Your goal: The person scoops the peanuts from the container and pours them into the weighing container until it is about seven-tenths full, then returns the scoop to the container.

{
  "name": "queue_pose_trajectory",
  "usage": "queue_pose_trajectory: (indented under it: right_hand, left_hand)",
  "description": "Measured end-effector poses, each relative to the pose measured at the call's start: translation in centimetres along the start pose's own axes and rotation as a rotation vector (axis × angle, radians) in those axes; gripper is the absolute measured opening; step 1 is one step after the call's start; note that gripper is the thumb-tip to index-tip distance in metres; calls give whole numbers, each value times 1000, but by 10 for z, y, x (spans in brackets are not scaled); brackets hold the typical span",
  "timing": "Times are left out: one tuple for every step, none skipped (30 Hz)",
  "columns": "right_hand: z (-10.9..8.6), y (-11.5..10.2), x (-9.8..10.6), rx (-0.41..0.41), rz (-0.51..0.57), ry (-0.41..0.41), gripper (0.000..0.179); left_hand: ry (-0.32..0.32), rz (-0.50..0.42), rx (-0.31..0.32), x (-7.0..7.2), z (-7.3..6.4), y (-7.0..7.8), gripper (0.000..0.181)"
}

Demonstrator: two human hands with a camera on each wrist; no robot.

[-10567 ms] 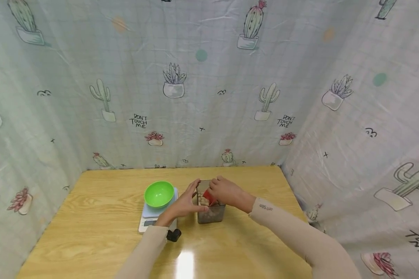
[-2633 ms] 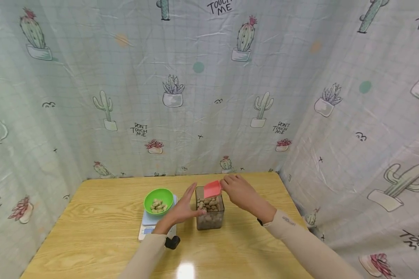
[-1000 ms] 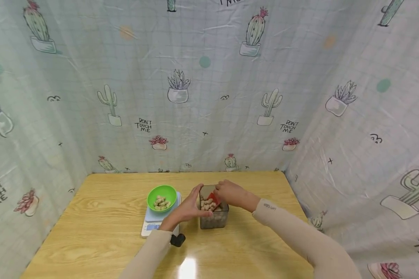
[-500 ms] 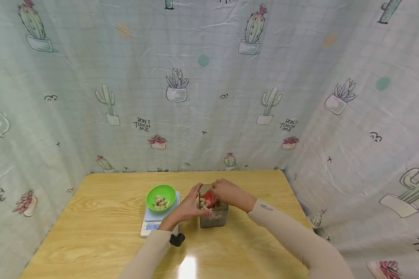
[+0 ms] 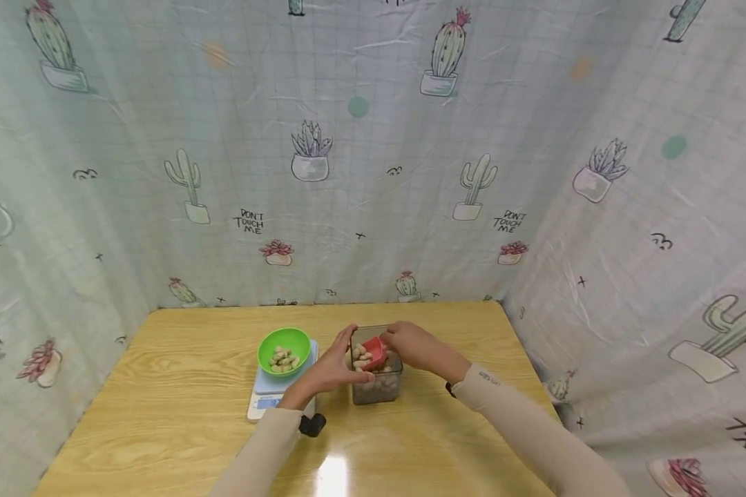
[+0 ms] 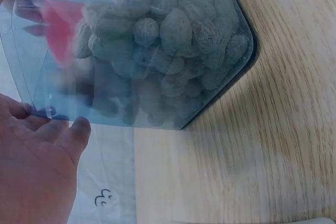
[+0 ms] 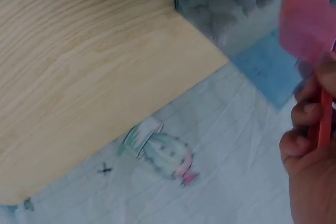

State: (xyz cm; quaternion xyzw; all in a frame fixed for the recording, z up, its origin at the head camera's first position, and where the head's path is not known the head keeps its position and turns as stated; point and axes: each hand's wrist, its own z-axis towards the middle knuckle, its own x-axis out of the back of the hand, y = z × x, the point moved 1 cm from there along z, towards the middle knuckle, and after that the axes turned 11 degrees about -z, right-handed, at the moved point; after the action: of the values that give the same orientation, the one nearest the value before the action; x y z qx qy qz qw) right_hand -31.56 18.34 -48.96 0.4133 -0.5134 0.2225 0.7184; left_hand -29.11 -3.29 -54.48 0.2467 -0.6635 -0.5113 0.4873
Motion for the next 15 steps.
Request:
queue_pose_trajectory:
  right_hand:
    - [2,-3,-1,12,-49,13,11]
    - [4,-5,-1,27,-94,29,10]
    - [6,-7,-2,39,-124,40,10]
    - [8,-9,-3,45,-142,47,9]
    - [9,-10,-4,46,-144,46,9]
    - [9,-10,-4,34,-125,41,9]
    - [8,-10,-4,20,-95,31,9]
    - [7,-9,-4,8,-63,24,9]
    - [5,-7,-4,-7,-23,18,10]
    - [3,-6,-4,-19,19,19,10]
    - [1,-4,-4,-27,58,25,10]
    - [-1,-3,-4,-34,91,32,11]
    - [-3,-1,-4,-39,118,39,11]
    - [-5,0,-3,-47,143,45,11]
    - [-7,1,-3,-55,170,51,12]
  left_hand:
    - [1,2,1,1,0,0,124]
    - [4,0,1,1,0,1,124]
    - [9,-4,-2,2,0,1,124]
    - [12,-9,-4,2,0,1,123]
    - [14,-10,-4,2,0,1,123]
    - [14,-9,-5,2,0,0,123]
    - [13,-5,-5,1,0,0,123]
    - [13,-5,-6,1,0,-1,124]
    - [15,-4,-5,1,0,-1,123]
    - [17,1,-6,1,-1,-1,123]
    - [19,4,-7,1,-1,-1,123]
    - [21,10,-9,2,-1,-1,123]
    - [25,13,-10,2,-2,-1,122]
    - [30,15,-9,3,-2,-1,122]
    - [32,21,-8,4,-2,-1,122]
